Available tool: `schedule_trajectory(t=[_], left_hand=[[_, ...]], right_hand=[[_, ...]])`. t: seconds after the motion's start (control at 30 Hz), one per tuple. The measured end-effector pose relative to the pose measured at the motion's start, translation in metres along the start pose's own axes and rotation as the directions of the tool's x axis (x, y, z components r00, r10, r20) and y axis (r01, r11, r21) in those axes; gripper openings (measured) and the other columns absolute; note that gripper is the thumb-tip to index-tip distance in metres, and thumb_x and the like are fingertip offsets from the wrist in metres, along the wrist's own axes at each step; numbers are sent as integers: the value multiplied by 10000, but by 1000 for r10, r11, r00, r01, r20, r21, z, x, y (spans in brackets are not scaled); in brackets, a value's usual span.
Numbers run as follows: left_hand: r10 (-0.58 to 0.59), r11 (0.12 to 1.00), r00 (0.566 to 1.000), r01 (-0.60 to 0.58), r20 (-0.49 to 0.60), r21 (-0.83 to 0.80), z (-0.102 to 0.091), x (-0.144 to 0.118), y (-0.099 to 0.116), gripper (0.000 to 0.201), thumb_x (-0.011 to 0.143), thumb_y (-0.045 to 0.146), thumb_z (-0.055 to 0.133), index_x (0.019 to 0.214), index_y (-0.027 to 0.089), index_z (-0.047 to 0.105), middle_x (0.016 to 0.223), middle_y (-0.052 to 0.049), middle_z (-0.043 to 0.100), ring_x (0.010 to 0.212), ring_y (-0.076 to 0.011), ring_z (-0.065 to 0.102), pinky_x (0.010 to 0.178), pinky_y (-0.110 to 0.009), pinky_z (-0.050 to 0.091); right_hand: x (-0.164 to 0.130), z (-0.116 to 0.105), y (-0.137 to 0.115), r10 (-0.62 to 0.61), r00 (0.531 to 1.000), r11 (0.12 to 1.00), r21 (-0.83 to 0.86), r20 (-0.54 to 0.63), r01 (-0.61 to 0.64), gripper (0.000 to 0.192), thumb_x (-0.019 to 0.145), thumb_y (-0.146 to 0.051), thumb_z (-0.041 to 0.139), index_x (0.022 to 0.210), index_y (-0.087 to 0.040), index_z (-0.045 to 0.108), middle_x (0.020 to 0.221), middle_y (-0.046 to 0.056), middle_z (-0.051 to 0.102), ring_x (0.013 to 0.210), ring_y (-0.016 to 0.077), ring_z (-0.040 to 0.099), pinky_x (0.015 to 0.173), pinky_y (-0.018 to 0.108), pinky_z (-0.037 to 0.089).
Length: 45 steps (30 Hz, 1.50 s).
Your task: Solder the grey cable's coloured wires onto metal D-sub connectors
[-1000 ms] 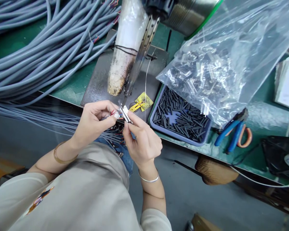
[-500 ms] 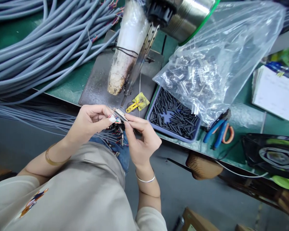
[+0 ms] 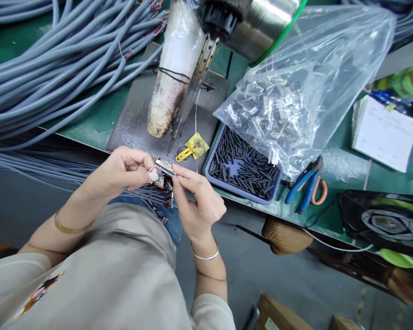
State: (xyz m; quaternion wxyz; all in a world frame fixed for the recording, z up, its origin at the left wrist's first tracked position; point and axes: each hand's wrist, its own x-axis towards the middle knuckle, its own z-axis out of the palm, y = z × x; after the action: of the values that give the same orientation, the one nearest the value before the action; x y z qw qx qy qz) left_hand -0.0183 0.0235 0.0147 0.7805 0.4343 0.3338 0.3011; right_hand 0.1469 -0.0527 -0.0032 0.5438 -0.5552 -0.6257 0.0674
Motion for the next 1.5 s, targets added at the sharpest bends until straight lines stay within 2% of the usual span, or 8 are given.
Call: schedule_trajectory(t=[0.07,0.13,0.3,0.43,0.83,1.03,1.27,1.5], left_hand=[[12,1000,1000,-12,15,23,1,-1,-2,192,689,176,810,623,148,632,416,83,438,365,-16,293,371,-171,208],[23,999,999,-23,-28,33,2,-2,-3,165,722,189,783,655,149,638,421,85,425,371,-21,311,380,-169,225],[126,985,973,-100,-191,139,11,-6,-3,141,749,200,748,692,132,639,561,39,520,456,-20,339,424,-171,239],[206,965,951,-158,-231,210,15,-2,-3,139,746,187,722,665,137,622,603,17,555,491,-33,364,447,-183,265],[255,953,937,-200,-241,229,13,10,-3,146,748,191,716,653,151,614,600,13,539,524,-53,415,463,-186,261],[271,953,941,-232,-203,193,15,9,4,155,718,130,736,652,144,596,619,34,536,485,-20,301,435,-180,216],[167,972,965,-127,-204,195,9,10,-1,147,750,191,722,661,152,613,576,36,480,492,-36,306,451,-204,193],[164,977,963,-129,-213,169,12,7,1,141,745,207,734,677,154,623,583,32,508,484,-36,324,447,-198,213]], right_hand=[[1,0,1,40,999,998,44,24,-41,210,830,-42,750,919,-225,703,976,9,816,881,168,791,747,288,643],[1,1,1,48,998,998,48,28,-50,210,831,-38,749,920,-223,703,973,9,815,888,169,791,759,292,644],[1,4,4,-121,993,985,-126,-12,119,253,825,-41,768,984,-227,706,1006,16,820,873,164,793,760,278,643],[2,6,6,-135,991,982,-132,4,135,215,843,-56,744,957,-223,672,1025,32,816,894,176,791,776,294,650],[12,5,10,-98,995,993,-68,12,99,167,846,-71,739,897,-214,669,1051,45,813,892,193,792,741,313,658],[16,1,5,-135,990,980,-145,31,138,200,828,-69,764,937,-228,715,1072,25,811,905,196,794,765,310,661],[11,3,7,-254,966,940,-223,40,257,194,820,-67,782,905,-199,668,1041,46,820,881,163,797,766,244,642],[9,2,5,-125,992,982,-139,12,126,198,833,-59,761,884,-215,649,1011,37,821,877,179,796,734,284,642]])
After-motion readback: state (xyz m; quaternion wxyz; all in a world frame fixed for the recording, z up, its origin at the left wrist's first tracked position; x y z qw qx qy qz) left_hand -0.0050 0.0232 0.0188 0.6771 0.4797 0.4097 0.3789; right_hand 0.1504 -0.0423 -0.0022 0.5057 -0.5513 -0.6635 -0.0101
